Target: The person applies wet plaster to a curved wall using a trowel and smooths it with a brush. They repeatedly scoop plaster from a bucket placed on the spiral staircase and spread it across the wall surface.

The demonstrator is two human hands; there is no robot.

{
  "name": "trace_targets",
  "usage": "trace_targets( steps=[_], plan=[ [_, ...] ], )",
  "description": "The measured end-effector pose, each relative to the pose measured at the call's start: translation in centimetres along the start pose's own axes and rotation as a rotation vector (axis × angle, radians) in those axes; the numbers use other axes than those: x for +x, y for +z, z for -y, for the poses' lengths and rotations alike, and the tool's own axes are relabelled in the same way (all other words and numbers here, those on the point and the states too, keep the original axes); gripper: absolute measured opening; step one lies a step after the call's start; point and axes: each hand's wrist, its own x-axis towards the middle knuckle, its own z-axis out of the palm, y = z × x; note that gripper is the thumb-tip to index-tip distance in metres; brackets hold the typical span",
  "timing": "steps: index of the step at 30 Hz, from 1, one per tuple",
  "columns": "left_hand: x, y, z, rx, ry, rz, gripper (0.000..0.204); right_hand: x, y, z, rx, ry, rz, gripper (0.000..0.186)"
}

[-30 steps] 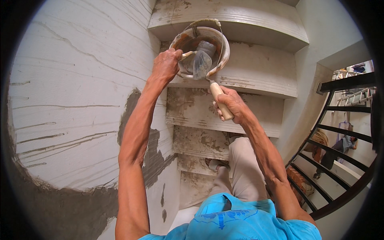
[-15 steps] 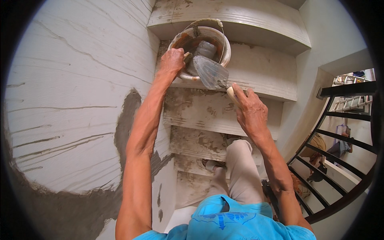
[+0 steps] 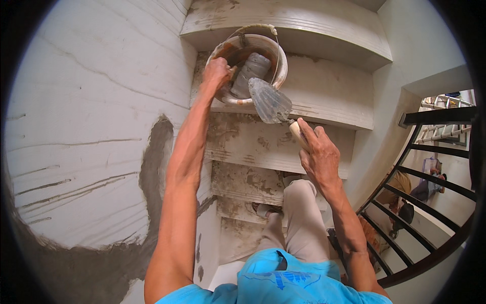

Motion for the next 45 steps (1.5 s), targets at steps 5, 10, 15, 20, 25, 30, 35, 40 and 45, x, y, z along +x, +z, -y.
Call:
trace_targets(
  steps=[5, 10, 15, 20, 25, 30, 35, 40, 45],
  plan=[
    [-4.4, -8.8, 0.2, 0.046, 0.079, -0.211, 0.022, 1.0, -0.4, 0.4, -0.011, -0.058, -0.009, 0.062],
    [-10.0, -17.4, -3.9, -0.029, 0.12, -0.276, 0.02, 3.3, -1.4, 1.5, -0.038, -0.113, 0.023, 0.042],
    [-14.9, -19.0, -8.2, -0.215, 0.231, -0.291, 0.019, 6.6, -1.7, 2.6, -0.091, -0.226, 0.055, 0.025],
    [-15.1, -14.5, -9.3, -0.071, 0.378, -0.186, 0.018, 10.3, -1.0, 4.1, -0.131, -0.255, 0.027, 0.014],
    [-13.6, -11.0, -9.1, 0.086, 0.372, -0.111, 0.015, 11.9, -0.6, 4.5, -0.218, -0.247, 0.061, 0.014],
    [-10.8, -9.1, -7.5, 0.116, 0.372, -0.162, 0.014, 11.5, -0.8, 5.6, -0.279, -0.232, 0.141, 0.014],
    [-9.5, -7.2, -6.1, 0.202, 0.342, -0.166, 0.014, 10.0, -0.2, 4.2, -0.285, -0.247, 0.096, 0.012],
    [-9.3, -7.3, -3.5, 0.21, 0.257, -0.185, 0.015, 9.4, -0.3, 3.8, -0.279, -0.216, 0.067, 0.011],
    [-11.0, -10.6, -5.1, 0.075, 0.272, -0.31, 0.017, 10.0, -0.5, 3.6, -0.24, -0.186, 0.067, 0.011]
  ],
)
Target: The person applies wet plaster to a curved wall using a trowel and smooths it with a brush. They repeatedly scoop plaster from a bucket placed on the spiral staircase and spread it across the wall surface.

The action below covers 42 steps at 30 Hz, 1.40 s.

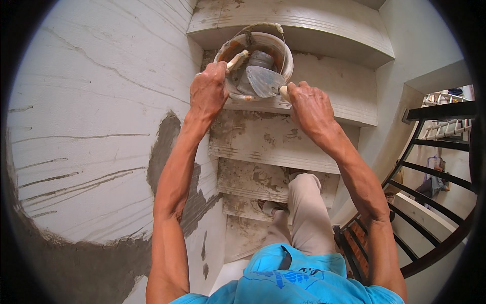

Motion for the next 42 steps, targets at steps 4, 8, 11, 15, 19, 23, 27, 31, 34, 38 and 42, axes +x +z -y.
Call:
trace_targets(
  steps=[4, 8, 11, 15, 19, 23, 27, 31, 34, 38, 42],
  plan=[
    [-2.0, -1.7, -2.7, -0.099, 0.046, 0.043, 0.022, 0.6, 0.3, -0.4, 0.057, 0.004, -0.044, 0.01],
    [-2.9, -0.3, -2.2, -0.002, 0.051, 0.131, 0.025, 1.0, -0.2, -0.1, 0.098, -0.012, -0.017, 0.01],
    [-1.9, 0.9, -1.0, 0.051, 0.054, 0.123, 0.022, 0.5, 0.6, -0.1, 0.094, -0.041, -0.01, 0.01],
    [-1.4, 3.1, 1.6, 0.115, 0.007, 0.133, 0.017, -0.1, 0.6, 0.4, 0.158, 0.014, 0.037, 0.01],
    [-2.0, 2.3, 3.0, 0.126, -0.101, 0.127, 0.02, -0.5, -0.1, 0.2, 0.148, 0.042, -0.015, 0.012],
    [-2.2, -0.4, 0.6, -0.111, -0.009, -0.019, 0.028, -0.2, 0.1, -0.4, 0.144, 0.03, -0.016, 0.012],
    [-3.4, -1.7, -2.8, -0.112, 0.068, 0.077, 0.035, 0.6, 0.3, -0.3, 0.176, 0.033, -0.035, 0.01],
    [-3.8, -2.3, -3.5, -0.064, 0.099, 0.112, 0.041, 0.9, 0.3, -0.3, 0.243, 0.031, -0.056, 0.012],
    [-4.4, -2.4, -4.1, -0.077, 0.122, 0.104, 0.04, 1.4, 0.8, -0.4, 0.224, 0.051, -0.048, 0.013],
    [-4.1, -2.1, -4.0, -0.024, 0.119, 0.133, 0.036, 1.7, 1.5, -0.2, 0.205, 0.053, -0.045, 0.013],
    [-2.9, -0.3, -2.4, 0.059, 0.114, 0.125, 0.019, 1.2, 1.1, 0.8, 0.216, 0.015, -0.019, 0.012]
  ],
)
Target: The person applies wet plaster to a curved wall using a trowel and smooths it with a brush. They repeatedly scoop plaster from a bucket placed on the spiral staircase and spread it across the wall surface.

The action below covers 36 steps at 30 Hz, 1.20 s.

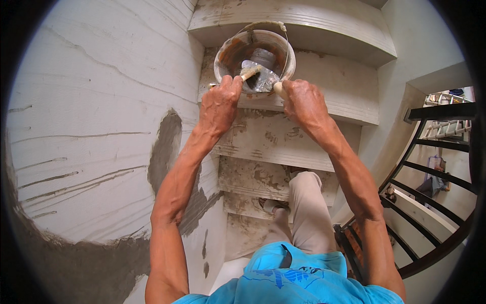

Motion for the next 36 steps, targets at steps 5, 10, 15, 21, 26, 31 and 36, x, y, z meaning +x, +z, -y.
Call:
trace_targets(
  steps=[5, 10, 15, 21, 26, 31, 36],
  plan=[
    [1.3, 2.6, 2.6, 0.059, -0.019, -0.01, 0.013, -1.2, 1.4, 0.2, -0.051, 0.023, 0.019, 0.013],
    [1.6, 2.9, 4.3, 0.046, -0.091, -0.03, 0.019, -2.3, 1.4, 0.9, -0.127, -0.001, -0.003, 0.018],
    [0.8, 0.2, 1.0, -0.116, -0.038, -0.075, 0.024, -1.8, 1.0, 0.7, -0.139, 0.046, -0.003, 0.02],
    [0.2, 1.2, -0.7, -0.094, 0.032, 0.032, 0.022, -1.5, 1.2, 1.0, -0.17, -0.04, -0.001, 0.016],
    [1.8, 3.5, 3.1, 0.042, 0.01, 0.078, 0.017, -2.8, 1.5, 1.3, -0.169, 0.021, 0.096, 0.018],
    [2.8, 4.5, 6.1, 0.044, -0.197, 0.051, 0.009, -4.1, -0.2, 0.6, 0.047, 0.073, 0.092, 0.022],
    [4.9, 7.3, 7.0, -0.013, -0.234, 0.094, 0.01, -6.2, -0.4, -0.8, 0.421, 0.174, -0.015, 0.045]
  ],
)
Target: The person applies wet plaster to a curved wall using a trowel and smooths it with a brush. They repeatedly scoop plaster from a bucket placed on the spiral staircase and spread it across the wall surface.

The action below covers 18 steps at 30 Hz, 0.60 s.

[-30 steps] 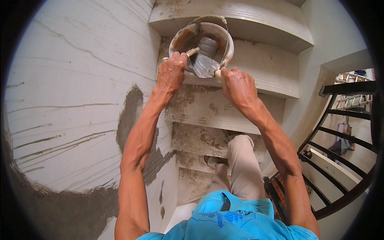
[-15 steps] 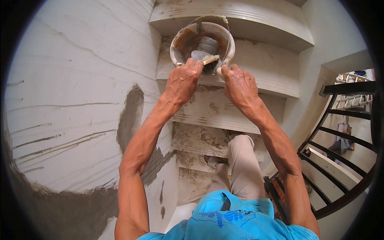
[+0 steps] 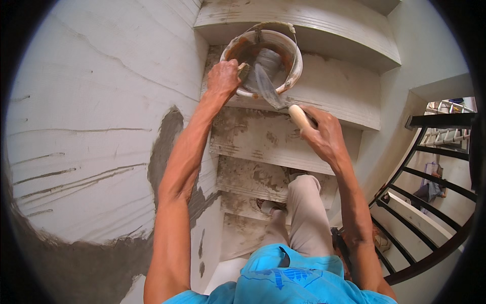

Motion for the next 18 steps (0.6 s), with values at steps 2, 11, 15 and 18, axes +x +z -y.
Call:
trace_targets(
  steps=[2, 11, 15, 18],
  plan=[
    [0.8, 1.0, -0.9, -0.009, -0.063, 0.033, 0.013, -1.2, -1.0, 0.9, 0.197, 0.187, 0.062, 0.053],
    [2.7, 7.2, -0.5, 0.053, -0.068, 0.016, 0.012, -6.8, 0.2, -1.8, 0.442, 0.352, 0.039, 0.063],
    [1.3, 2.5, -2.5, -0.042, -0.152, -0.147, 0.011, -8.6, 0.4, -1.9, 0.48, 0.412, 0.048, 0.064],
    [0.0, 1.6, -3.0, -0.024, -0.159, -0.212, 0.011, -9.2, 1.3, -2.0, 0.516, 0.396, 0.063, 0.063]
  ],
)
